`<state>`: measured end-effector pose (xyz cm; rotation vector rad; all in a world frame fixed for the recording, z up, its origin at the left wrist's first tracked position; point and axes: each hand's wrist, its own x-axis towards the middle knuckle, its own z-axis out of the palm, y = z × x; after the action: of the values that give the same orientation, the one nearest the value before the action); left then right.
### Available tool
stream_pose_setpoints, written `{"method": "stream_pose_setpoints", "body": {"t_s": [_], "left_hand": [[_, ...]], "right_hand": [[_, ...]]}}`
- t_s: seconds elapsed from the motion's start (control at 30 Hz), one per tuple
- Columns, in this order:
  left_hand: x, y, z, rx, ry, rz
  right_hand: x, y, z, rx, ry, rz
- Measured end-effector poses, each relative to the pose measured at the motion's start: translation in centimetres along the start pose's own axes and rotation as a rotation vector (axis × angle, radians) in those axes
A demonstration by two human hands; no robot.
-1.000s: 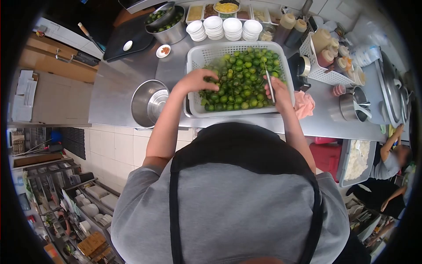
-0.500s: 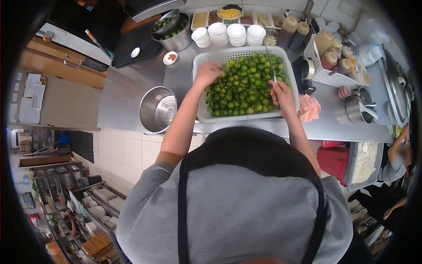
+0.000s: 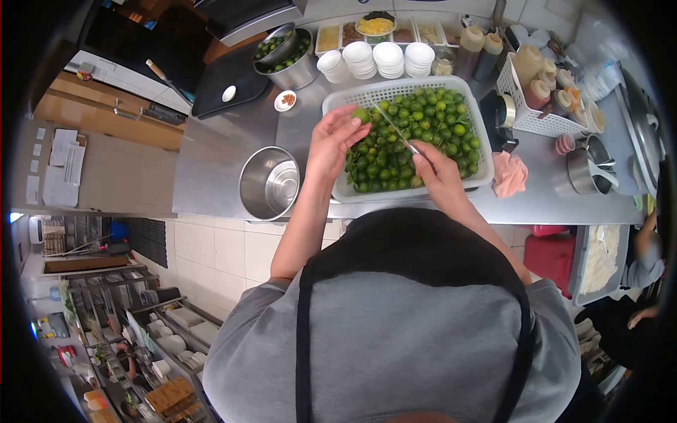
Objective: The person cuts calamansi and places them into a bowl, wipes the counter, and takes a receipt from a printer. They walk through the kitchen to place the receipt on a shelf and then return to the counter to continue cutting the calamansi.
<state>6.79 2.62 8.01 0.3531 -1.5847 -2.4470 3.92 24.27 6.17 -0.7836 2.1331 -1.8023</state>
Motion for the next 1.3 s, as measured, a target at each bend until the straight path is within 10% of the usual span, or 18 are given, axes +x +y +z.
{"method": "stream_pose_setpoints", "body": {"t_s": [1.3], "left_hand": [[-1.0,-1.7,0.5,0.222,0.086,0.173]], "right_hand": [[-0.4,-0.3,1.4,-0.156,0.005,-0.039]]}}
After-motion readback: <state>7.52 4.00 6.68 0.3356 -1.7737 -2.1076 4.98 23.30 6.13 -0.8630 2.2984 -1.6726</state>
